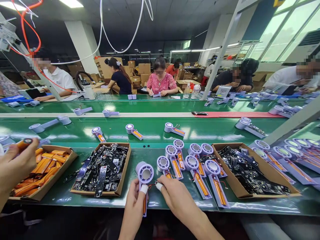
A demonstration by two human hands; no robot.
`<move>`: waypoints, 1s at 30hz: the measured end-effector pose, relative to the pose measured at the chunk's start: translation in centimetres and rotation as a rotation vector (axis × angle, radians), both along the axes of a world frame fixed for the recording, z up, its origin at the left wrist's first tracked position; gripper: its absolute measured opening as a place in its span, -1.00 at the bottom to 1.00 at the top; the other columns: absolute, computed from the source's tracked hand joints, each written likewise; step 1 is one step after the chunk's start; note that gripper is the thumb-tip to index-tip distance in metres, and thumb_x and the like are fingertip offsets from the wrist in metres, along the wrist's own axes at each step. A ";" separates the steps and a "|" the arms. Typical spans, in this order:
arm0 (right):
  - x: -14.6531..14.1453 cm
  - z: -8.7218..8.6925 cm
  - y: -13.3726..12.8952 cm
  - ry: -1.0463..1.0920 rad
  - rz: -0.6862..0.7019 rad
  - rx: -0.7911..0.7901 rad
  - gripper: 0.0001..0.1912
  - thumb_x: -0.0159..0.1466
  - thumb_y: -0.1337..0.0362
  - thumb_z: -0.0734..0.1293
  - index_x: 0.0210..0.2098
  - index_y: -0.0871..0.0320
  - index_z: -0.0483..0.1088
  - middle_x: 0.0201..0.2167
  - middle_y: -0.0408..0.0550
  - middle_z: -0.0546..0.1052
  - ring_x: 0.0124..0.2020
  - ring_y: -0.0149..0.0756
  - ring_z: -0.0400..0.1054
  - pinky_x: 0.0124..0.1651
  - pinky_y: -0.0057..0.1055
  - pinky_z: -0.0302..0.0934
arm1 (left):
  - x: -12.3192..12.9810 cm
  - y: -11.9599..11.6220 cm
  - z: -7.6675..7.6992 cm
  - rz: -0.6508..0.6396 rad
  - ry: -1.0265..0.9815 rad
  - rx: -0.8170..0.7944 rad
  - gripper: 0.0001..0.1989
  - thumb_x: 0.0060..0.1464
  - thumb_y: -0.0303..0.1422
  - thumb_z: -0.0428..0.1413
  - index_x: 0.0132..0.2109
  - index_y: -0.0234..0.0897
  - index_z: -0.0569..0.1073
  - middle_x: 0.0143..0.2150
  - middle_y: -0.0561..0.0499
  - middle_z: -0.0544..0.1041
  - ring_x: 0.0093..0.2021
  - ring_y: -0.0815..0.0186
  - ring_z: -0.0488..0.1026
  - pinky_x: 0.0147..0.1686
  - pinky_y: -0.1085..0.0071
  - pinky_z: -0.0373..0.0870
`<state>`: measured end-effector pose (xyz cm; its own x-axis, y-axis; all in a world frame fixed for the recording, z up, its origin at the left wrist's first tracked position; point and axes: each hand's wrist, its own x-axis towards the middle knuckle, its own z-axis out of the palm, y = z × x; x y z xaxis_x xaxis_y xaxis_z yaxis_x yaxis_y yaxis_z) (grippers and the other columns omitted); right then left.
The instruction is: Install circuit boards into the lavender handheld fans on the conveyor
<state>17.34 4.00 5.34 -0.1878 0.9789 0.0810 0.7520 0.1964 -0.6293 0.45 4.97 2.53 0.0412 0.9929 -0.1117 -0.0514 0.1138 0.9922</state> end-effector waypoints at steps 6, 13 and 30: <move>0.4 2.9 -0.6 -0.181 0.431 -0.050 -0.80 0.25 0.13 0.31 -0.33 0.12 0.46 -0.49 -0.08 0.53 -0.47 -0.27 0.38 -0.46 -0.43 -0.08 | 0.3 0.3 0.4 -0.013 -0.099 -0.077 -0.75 -0.01 -0.27 0.21 -0.16 -0.23 0.46 -0.32 0.04 0.53 -0.34 0.28 0.42 -0.30 0.45 0.32; -1.4 -0.3 -0.2 0.596 0.229 -0.442 -0.53 0.32 0.03 0.20 -0.61 0.18 0.30 -0.70 -0.22 0.29 -0.67 -0.49 0.17 -0.56 -0.57 0.03 | 0.5 -0.4 1.8 -0.134 -0.382 -0.232 -0.74 0.03 -0.17 0.15 -0.20 -0.24 0.49 -0.35 0.05 0.51 -0.39 0.30 0.40 -0.31 0.41 0.34; -2.8 -2.7 -2.2 0.991 -0.157 -0.472 -0.51 0.19 -0.21 0.27 -0.33 0.13 0.27 -0.61 -0.24 0.37 -0.70 -0.52 0.11 -0.67 -0.58 0.03 | 1.3 -1.5 -1.1 -0.051 0.001 -0.084 -0.56 0.16 -0.13 0.07 0.11 -0.24 0.33 0.10 -0.15 0.46 0.14 0.08 0.35 0.12 0.26 0.23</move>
